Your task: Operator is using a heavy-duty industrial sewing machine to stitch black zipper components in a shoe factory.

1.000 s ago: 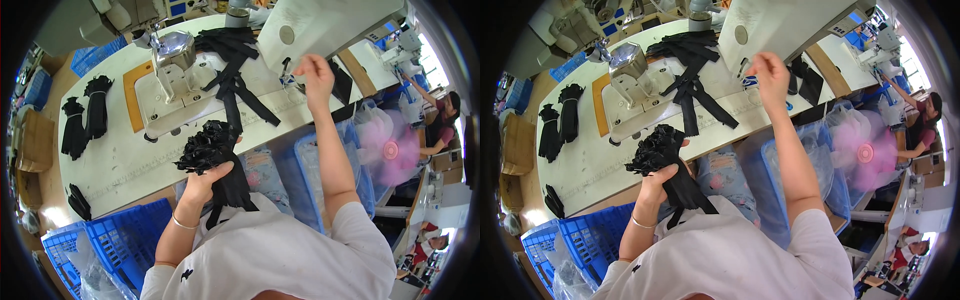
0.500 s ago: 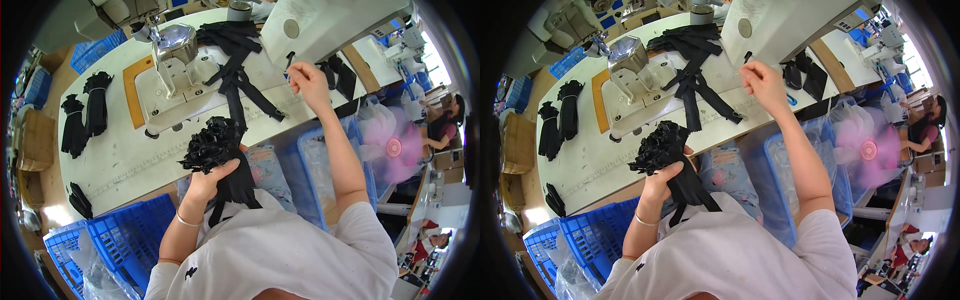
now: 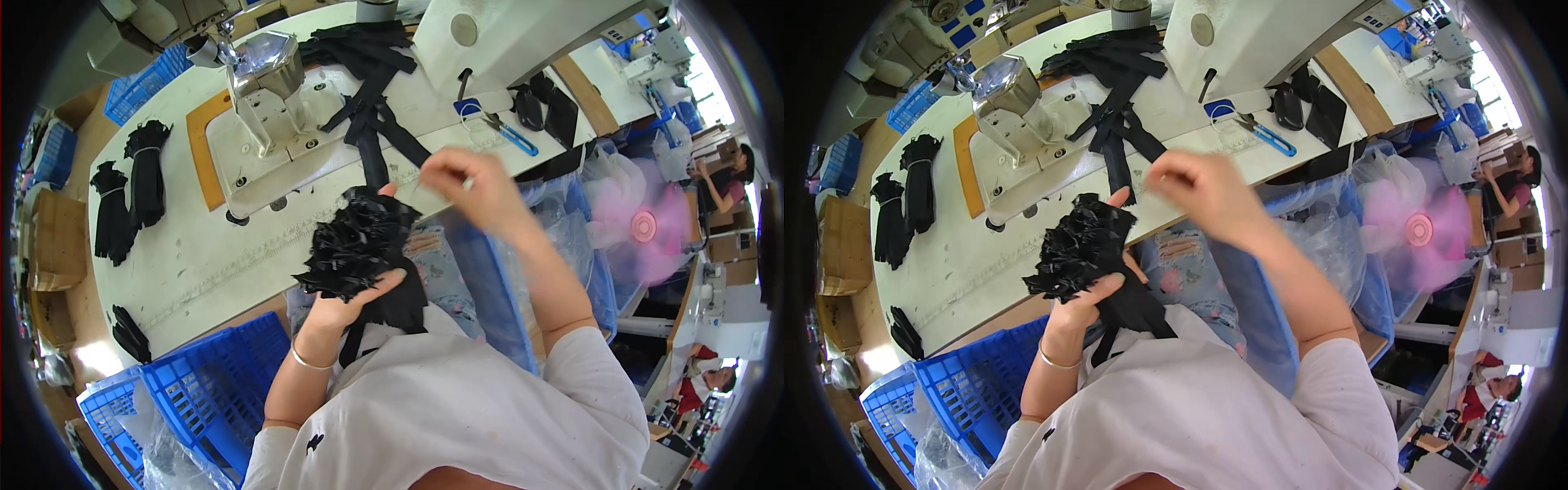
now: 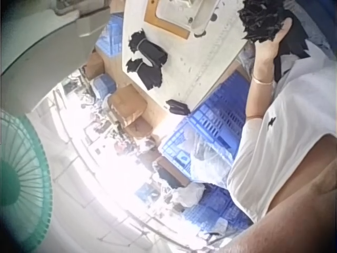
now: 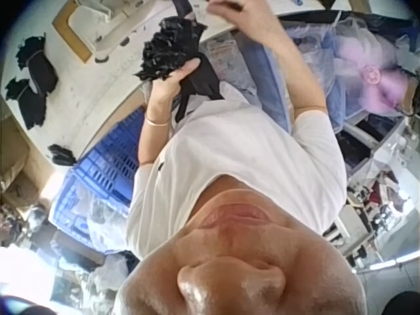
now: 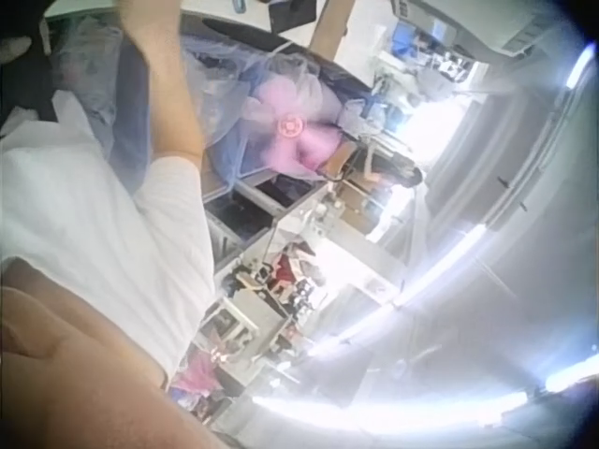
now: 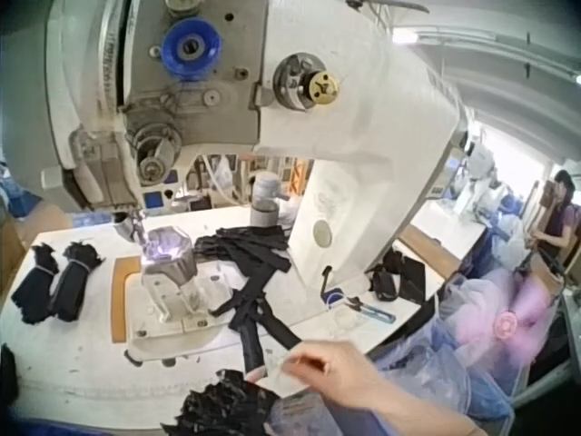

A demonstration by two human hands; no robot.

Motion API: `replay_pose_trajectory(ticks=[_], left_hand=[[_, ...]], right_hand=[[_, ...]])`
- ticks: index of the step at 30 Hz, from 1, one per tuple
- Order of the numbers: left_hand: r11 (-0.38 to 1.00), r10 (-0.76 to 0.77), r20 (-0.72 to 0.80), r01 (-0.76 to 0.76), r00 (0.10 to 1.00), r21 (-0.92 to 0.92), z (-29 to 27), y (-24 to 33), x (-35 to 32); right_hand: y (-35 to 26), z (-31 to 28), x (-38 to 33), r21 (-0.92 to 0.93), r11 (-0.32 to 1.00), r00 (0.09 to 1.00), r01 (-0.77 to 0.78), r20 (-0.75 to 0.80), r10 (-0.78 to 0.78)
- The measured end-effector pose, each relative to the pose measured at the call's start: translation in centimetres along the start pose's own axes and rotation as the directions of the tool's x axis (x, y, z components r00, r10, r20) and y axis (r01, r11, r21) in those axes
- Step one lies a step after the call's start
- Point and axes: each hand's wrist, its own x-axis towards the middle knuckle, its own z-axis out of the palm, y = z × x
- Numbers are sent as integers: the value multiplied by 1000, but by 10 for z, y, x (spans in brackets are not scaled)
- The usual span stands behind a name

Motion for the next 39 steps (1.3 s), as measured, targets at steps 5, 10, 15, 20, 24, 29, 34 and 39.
replay_pose_trajectory(ticks=[5, 10, 15, 20, 24, 29, 34, 39], left_hand=[[995, -48, 136, 35, 989, 98, -11, -6, -15], [979, 67, 97, -84, 993, 187, -42, 6, -33], [673, 167, 145, -220, 975, 706, -24, 66, -24], [638, 57, -323, 215, 945, 739, -25, 71, -16], [961, -240, -447, 275, 862, 14, -48, 94, -22], [933, -329, -243, 275, 913, -231, -49, 83, -28], [949, -294, -247, 251, 924, -190, -55, 77, -29], [953, -264, -329, 193, 907, -232, -47, 70, -22]], right_hand=[[-33, 28, -7, 36, 999, 999, 13, -51, -11], [26, 11, -11, 677, 674, 954, -295, 168, 249], [-34, 0, -6, 686, 650, 870, -327, 486, -76], [-117, 21, -28, 1, 889, 658, 458, 672, -340], [-70, 34, -9, -356, 793, 855, 495, 364, -370], [0, 54, 18, 50, 993, 949, 107, -302, -87], [8, 38, 13, 646, 763, 993, -7, 98, -73], [11, 31, 3, 960, 278, 992, -21, 54, -112]])
